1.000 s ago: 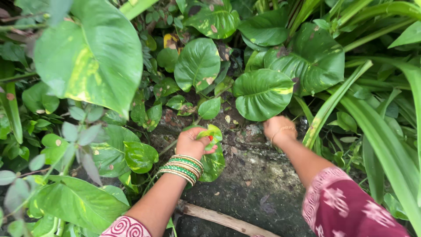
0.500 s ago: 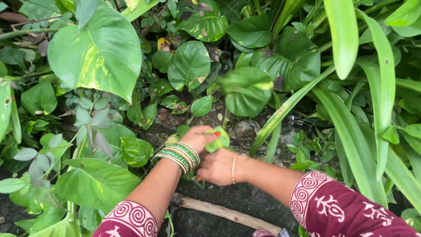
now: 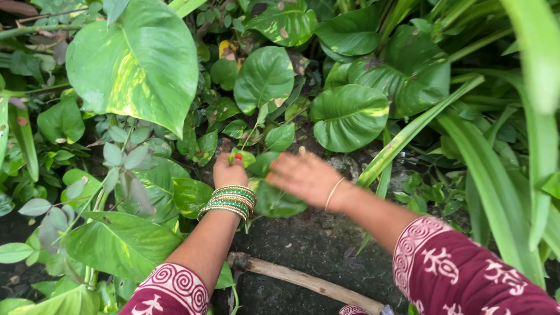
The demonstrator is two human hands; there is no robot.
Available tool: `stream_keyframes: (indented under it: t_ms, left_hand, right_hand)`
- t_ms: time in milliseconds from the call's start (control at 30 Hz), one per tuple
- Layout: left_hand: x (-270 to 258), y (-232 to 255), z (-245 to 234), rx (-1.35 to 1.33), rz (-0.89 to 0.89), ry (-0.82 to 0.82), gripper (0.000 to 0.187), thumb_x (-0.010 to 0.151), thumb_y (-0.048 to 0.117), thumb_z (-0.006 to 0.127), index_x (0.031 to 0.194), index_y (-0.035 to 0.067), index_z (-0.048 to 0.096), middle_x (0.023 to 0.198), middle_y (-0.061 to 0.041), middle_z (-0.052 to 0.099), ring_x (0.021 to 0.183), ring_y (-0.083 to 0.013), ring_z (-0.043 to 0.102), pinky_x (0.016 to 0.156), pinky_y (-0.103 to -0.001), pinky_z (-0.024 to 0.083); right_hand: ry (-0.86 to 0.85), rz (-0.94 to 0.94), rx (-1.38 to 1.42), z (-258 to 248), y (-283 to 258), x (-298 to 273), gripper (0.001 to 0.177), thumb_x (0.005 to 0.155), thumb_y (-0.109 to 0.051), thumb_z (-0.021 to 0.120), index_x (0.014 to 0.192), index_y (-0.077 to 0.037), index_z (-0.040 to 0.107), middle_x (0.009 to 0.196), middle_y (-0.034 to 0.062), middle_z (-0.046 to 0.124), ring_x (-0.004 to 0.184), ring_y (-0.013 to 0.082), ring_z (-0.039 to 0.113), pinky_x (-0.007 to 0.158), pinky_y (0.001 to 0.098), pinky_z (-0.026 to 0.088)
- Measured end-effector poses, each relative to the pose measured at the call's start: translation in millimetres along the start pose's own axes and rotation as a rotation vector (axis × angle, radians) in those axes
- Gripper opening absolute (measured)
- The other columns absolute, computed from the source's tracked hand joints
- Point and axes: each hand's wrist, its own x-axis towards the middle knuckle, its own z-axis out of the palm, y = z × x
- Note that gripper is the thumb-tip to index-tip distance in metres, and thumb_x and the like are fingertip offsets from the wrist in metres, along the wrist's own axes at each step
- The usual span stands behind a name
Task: The person picks up a small packet and a spray bottle from the ground and uses the bottle to spray water on various plants in a garden.
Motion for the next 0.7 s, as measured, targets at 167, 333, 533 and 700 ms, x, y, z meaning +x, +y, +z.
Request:
stream_keyframes:
  t_ms: [167,333,533,700]
  left_hand:
    - [4.0,1.5,-3.1,-0.04,0.15,-0.051,0.009,0.098,0.005,0.06,0.105,0.0,0.063,0.085,-0.009,0.071,0.074,-0.0171,0.065,0.07,-0.032,0.053]
    - [-9.2,16.6,3.8,-0.268,0.161,-0.203,0.033,0.092,-0.004,0.059,0.123,0.007,0.061,0.103,-0.004,0.071,0.087,-0.0126,0.068,0.079,-0.028,0.055]
    - [-22.1,47.2,1.2,-0.294,0.064,-0.301,0.027,0.097,0.0,0.062,0.121,0.008,0.071,0.101,-0.006,0.076,0.081,-0.0113,0.068,0.068,-0.026,0.056]
    - [-41.2,109.5,-8.4,-0.38,0.0,-0.283,0.032,0.094,0.0,0.06,0.123,0.01,0.069,0.1,-0.004,0.074,0.074,-0.0117,0.068,0.059,-0.028,0.058]
  right_hand:
    - [-0.415,0.644,-0.234,-20.2,65.5,4.5,0.079,0.069,-0.037,0.085,0.138,-0.015,0.054,0.137,0.011,0.056,0.131,0.0303,0.051,0.101,0.0458,0.046]
    - [-0.25,1.032,-0.389,-3.3,112.7,-45.2,0.104,0.066,-0.049,0.083,0.154,-0.01,0.044,0.129,0.0156,0.061,0.124,0.0311,0.054,0.102,0.0509,0.037]
    - [-0.558,1.13,-0.198,-8.2,115.1,-79.1,0.034,0.094,-0.023,0.067,0.128,-0.02,0.069,0.127,0.0099,0.067,0.123,0.0274,0.061,0.106,0.0466,0.041]
    - [-0.208,0.972,-0.193,-65.0,103.3,-31.3,0.06,0.08,-0.031,0.078,0.132,-0.006,0.061,0.125,0.0192,0.061,0.111,0.0374,0.06,0.091,0.0468,0.049]
